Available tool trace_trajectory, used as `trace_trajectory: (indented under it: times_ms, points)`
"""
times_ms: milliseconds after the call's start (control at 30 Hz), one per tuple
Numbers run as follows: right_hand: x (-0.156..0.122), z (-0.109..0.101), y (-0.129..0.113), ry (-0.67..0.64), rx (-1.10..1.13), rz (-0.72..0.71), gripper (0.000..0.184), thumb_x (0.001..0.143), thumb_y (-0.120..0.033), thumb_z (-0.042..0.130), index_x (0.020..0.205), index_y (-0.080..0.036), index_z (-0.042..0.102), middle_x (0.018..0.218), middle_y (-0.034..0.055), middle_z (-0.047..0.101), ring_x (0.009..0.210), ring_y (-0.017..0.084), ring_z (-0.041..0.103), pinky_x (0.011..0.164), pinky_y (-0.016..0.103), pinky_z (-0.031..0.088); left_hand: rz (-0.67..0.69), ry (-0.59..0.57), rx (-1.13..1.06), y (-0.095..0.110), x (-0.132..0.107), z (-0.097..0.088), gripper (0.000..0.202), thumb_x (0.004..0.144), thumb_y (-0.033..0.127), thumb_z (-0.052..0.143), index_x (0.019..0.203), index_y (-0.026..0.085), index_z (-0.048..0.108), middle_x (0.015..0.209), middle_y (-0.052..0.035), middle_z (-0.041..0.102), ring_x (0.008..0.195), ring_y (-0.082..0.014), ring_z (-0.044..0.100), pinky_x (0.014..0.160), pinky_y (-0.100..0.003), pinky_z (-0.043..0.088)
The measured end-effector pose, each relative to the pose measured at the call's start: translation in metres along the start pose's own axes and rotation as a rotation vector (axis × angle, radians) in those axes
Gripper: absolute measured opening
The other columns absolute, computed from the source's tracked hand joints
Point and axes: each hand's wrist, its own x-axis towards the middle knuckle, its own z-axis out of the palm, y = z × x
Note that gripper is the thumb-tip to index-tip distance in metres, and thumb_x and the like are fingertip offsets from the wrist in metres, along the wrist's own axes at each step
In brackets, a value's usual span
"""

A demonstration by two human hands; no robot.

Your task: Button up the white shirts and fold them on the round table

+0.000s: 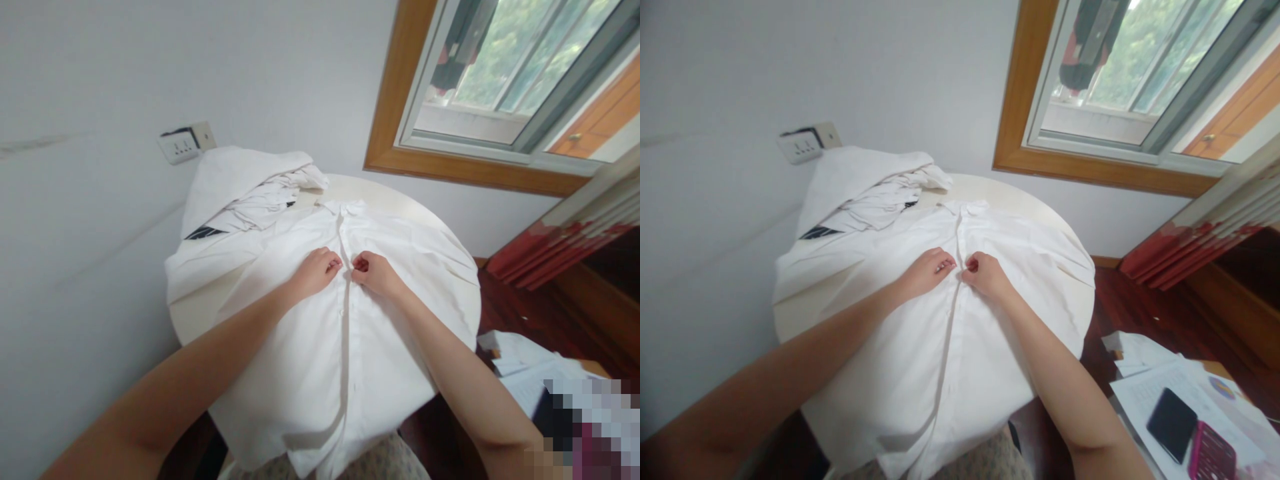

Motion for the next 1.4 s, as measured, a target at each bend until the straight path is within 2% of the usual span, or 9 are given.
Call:
trace_trajectory:
  times_ms: [100, 200, 433, 667, 800, 967, 1200, 1300, 1400]
  points:
    - [0.003, 0.0, 0.008, -0.037, 0.069, 0.025, 0.009, 0.069, -0.019, 0.062, 0.077, -0.017, 0.061, 0.066, -0.0011, 0.062, 0.06, 0.011, 0.056, 0.059, 0.021, 0.041, -0.012, -0.013, 0.011, 0.002, 0.0, -0.001, 0.015, 0.087, 0.026, 0.055, 0.088, 0.018, 0.068, 0.085, -0.0048, 0.062, 0.084, -0.0168, 0.059, 0.083, -0.03, 0.047]
    - [0.005, 0.002, 0.011, -0.048, 0.08, -0.01, 0.008, 0.07, -0.022, 0.062, 0.077, -0.017, 0.063, 0.065, -0.0015, 0.062, 0.059, 0.011, 0.055, 0.057, 0.021, 0.039, -0.024, -0.022, 0.029, 0.004, 0.0, -0.001, 0.011, 0.085, 0.027, 0.06, 0.087, 0.018, 0.066, 0.086, -0.0047, 0.062, 0.085, -0.0175, 0.059, 0.084, -0.031, 0.047]
    - [0.003, 0.007, 0.0, 0.034, -0.105, -0.075, 0.012, 0.075, -0.028, 0.062, 0.074, -0.016, 0.065, 0.068, 0.0014, 0.061, 0.062, 0.012, 0.054, 0.06, 0.022, 0.038, -0.075, -0.012, 0.129, 0.009, 0.001, 0.001, 0.016, 0.086, 0.032, 0.06, 0.085, 0.016, 0.065, 0.085, -0.0066, 0.061, 0.083, -0.0191, 0.059, 0.082, -0.033, 0.047]
    - [-0.003, 0.01, -0.01, 0.051, -0.274, -0.074, 0.018, 0.074, -0.027, 0.064, 0.086, -0.015, 0.065, 0.085, 0.0071, 0.059, 0.07, 0.014, 0.055, 0.067, 0.024, 0.042, -0.077, -0.037, 0.251, 0.017, 0.001, -0.002, 0.02, 0.089, 0.033, 0.054, 0.084, 0.016, 0.064, 0.084, -0.0071, 0.062, 0.083, -0.0198, 0.059, 0.078, -0.031, 0.046]
    - [-0.002, 0.009, -0.009, 0.07, -0.27, -0.066, 0.009, 0.074, -0.024, 0.061, 0.075, -0.015, 0.064, 0.078, 0.0069, 0.061, 0.07, 0.015, 0.055, 0.067, 0.025, 0.041, -0.05, -0.066, 0.265, 0.016, 0.002, -0.003, 0.021, 0.091, 0.031, 0.049, 0.08, 0.018, 0.063, 0.079, -0.0054, 0.061, 0.08, -0.0191, 0.059, 0.075, -0.03, 0.045]
    - [0.004, 0.0, 0.001, 0.035, 0.03, -0.024, 0.011, 0.071, -0.026, 0.059, 0.071, -0.016, 0.062, 0.063, 0.0, 0.058, 0.058, 0.011, 0.05, 0.058, 0.023, 0.037, -0.045, -0.062, 0.209, 0.013, 0.003, -0.003, 0.024, 0.092, 0.029, 0.045, 0.081, 0.02, 0.064, 0.078, -0.0048, 0.062, 0.077, -0.0187, 0.059, 0.073, -0.03, 0.045]
    - [0.007, 0.002, 0.0, -0.009, 0.561, 0.041, 0.029, 0.07, -0.042, 0.06, 0.084, -0.017, 0.061, 0.065, -0.0023, 0.056, 0.06, 0.011, 0.049, 0.058, 0.022, 0.039, -0.061, -0.067, 0.228, 0.014, 0.003, -0.003, 0.028, 0.094, 0.027, 0.04, 0.084, 0.018, 0.064, 0.084, -0.0067, 0.064, 0.085, -0.0203, 0.061, 0.079, -0.032, 0.045]
    - [0.006, 0.007, -0.003, -0.086, 0.636, 0.124, 0.03, 0.067, -0.041, 0.062, 0.084, -0.017, 0.06, 0.066, -0.002, 0.057, 0.058, 0.01, 0.049, 0.057, 0.022, 0.039, -0.048, -0.059, 0.253, 0.016, 0.0, -0.004, 0.022, 0.092, 0.028, 0.044, 0.084, 0.018, 0.062, 0.085, -0.0067, 0.063, 0.084, -0.0206, 0.06, 0.078, -0.032, 0.046]
    - [0.006, 0.008, -0.001, -0.121, 0.614, 0.15, 0.026, 0.066, -0.037, 0.063, 0.082, -0.017, 0.06, 0.063, -0.0028, 0.056, 0.054, 0.009, 0.046, 0.053, 0.021, 0.037, -0.055, -0.047, 0.258, 0.018, -0.002, -0.003, 0.013, 0.088, 0.029, 0.052, 0.085, 0.019, 0.061, 0.089, -0.0062, 0.062, 0.088, -0.0209, 0.059, 0.08, -0.032, 0.046]
